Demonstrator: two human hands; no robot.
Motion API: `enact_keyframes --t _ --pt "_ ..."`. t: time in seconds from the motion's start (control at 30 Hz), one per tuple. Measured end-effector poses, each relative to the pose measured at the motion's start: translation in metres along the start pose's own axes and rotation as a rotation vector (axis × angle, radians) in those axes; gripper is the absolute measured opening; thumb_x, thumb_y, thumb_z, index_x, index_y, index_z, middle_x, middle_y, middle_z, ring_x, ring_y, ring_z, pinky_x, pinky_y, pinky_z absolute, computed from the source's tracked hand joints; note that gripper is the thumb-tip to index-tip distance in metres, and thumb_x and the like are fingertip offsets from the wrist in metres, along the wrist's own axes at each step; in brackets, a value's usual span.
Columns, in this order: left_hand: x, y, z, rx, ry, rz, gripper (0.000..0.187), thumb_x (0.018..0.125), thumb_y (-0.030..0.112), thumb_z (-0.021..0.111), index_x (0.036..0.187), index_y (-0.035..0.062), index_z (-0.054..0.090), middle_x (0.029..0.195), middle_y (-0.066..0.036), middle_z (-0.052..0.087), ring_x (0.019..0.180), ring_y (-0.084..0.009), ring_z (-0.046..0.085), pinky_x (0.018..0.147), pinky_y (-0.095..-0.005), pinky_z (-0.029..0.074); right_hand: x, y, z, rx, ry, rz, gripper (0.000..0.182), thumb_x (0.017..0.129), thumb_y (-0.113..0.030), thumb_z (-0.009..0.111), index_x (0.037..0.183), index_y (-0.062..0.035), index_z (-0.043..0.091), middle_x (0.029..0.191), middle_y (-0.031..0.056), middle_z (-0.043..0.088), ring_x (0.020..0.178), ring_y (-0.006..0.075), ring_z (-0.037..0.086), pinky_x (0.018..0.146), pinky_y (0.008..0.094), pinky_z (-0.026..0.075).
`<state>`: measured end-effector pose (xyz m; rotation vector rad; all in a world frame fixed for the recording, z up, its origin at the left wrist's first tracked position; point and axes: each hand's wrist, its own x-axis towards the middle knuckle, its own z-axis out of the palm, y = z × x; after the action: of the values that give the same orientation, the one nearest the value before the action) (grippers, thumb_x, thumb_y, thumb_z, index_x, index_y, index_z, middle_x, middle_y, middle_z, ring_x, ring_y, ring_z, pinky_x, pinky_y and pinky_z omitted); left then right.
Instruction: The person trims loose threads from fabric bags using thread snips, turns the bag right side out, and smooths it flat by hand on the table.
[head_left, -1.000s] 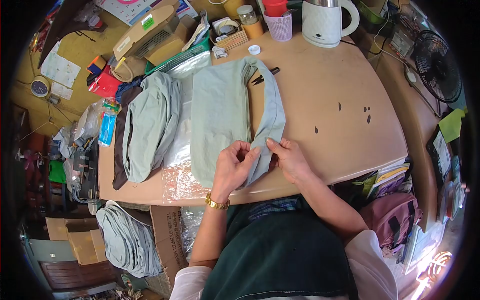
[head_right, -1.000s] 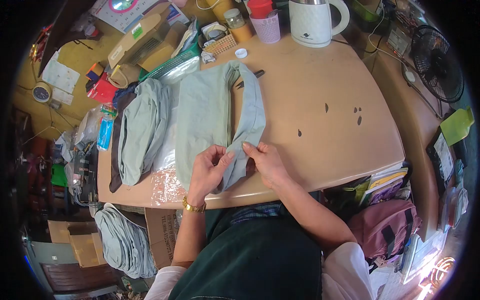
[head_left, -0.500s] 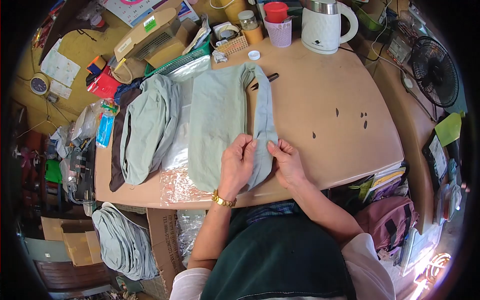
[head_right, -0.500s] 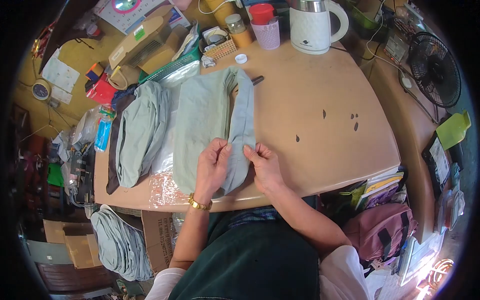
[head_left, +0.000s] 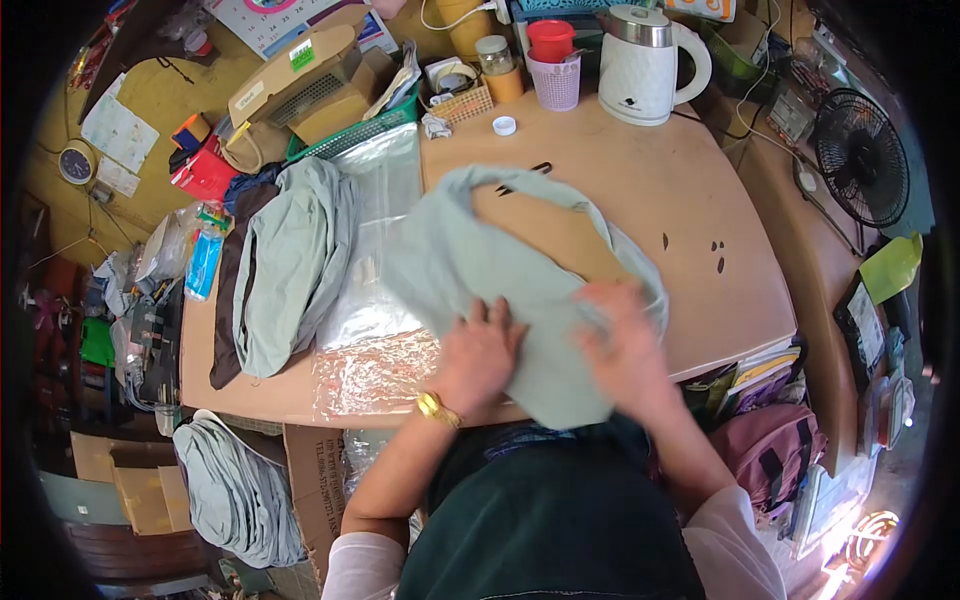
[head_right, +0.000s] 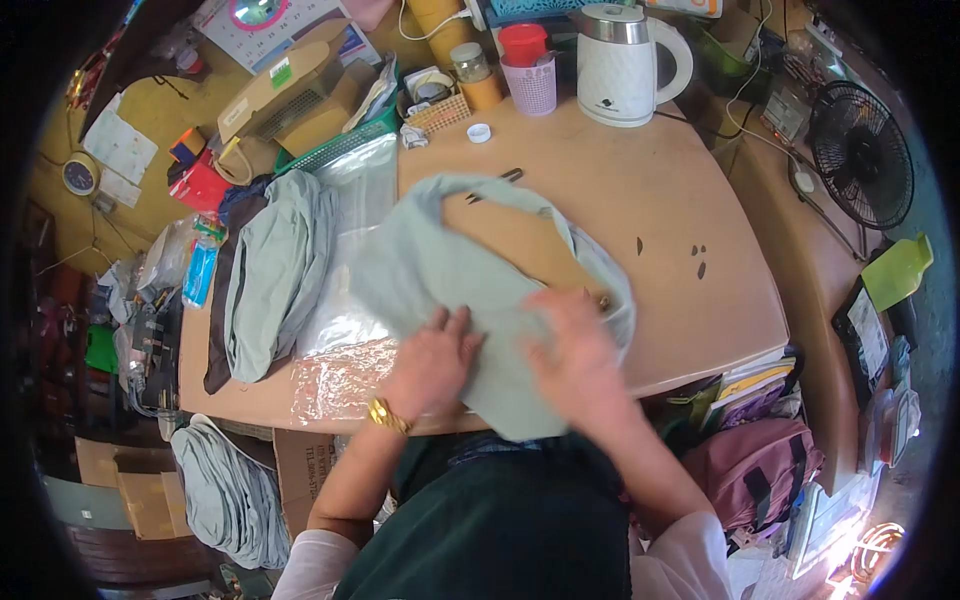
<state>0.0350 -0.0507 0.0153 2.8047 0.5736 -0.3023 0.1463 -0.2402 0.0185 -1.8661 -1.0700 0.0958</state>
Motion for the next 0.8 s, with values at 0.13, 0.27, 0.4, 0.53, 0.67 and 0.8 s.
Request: enact_keyframes --t 0.13,0.27,0.4,0.53,0.67,0.8 --pt "-0.023 0.016 -0.018 0.043 -0.002 -0.029 0.049 0.099 0.039 0.05 0.137 0.0063 0.052 0.14 -0.019 0.051 0.135 -0.0436 0.042 0.104 -0.0596 0.039 -0.029 -0.003 0.016 -0.518 -0.367 -0.019 0.071 0.084 -0.049 0.068 0.142 -0.0128 0.048 0.15 0.0179 0.038 0.141 0.0385 0.032 0.116 0.0586 0.019" --pt "-0.053 -0.021 0.011 0.108 0.19 0.097 0.051 0.097 0.038 0.054 0.141 0.012 0.05 0.152 -0.016 0.038 0.138 -0.0435 0.038 0.101 -0.0685 0.035 -0.026 0.03 -0.023 -0.575 -0.479 -0.051 0.074 0.086 -0.056 0.064 0.146 -0.0175 0.045 0.156 0.0158 0.033 0.147 0.0367 0.024 0.119 0.057 0.015" --pt "-0.059 -0.025 -0.012 0.035 0.235 0.098 0.044 0.093 0.031 0.06 0.129 0.0055 0.057 0.136 -0.021 0.052 0.12 -0.0439 0.051 0.097 -0.0581 0.041 0.007 0.027 -0.035 -0.29 -0.587 0.045 0.063 0.09 -0.046 0.065 0.138 -0.008 0.052 0.143 0.018 0.05 0.133 0.0361 0.047 0.112 0.0496 0.034" --pt "-0.013 -0.044 -0.005 -0.133 0.521 0.08 0.029 0.087 0.01 0.065 0.113 -0.0015 0.063 0.111 -0.021 0.063 0.1 -0.0404 0.059 0.088 -0.046 0.047 0.057 0.04 0.004 -0.364 -0.351 -0.049 0.043 0.091 -0.029 0.067 0.123 -0.0014 0.062 0.128 0.0198 0.062 0.118 0.0365 0.059 0.099 0.0431 0.047" --pt "0.009 -0.1 0.008 -0.254 0.524 0.163 0.032 0.088 0.013 0.065 0.117 0.0005 0.063 0.118 -0.02 0.063 0.11 -0.0412 0.059 0.096 -0.0428 0.046 0.118 0.078 -0.012 -0.357 -0.293 0.311 0.031 0.093 -0.021 0.064 0.115 0.0008 0.066 0.104 0.0202 0.07 0.101 0.0384 0.066 0.088 0.0427 0.051" --pt "-0.023 -0.055 -0.03 -0.271 0.461 0.318 0.051 0.085 0.024 0.071 0.131 0.0069 0.056 0.137 -0.017 0.055 0.13 -0.0381 0.049 0.11 -0.0531 0.034 0.098 0.039 -0.009 0.016 -0.122 0.113 0.035 0.091 -0.025 0.066 0.117 0.0 0.065 0.104 0.0191 0.071 0.101 0.0367 0.067 0.092 0.0419 0.051"
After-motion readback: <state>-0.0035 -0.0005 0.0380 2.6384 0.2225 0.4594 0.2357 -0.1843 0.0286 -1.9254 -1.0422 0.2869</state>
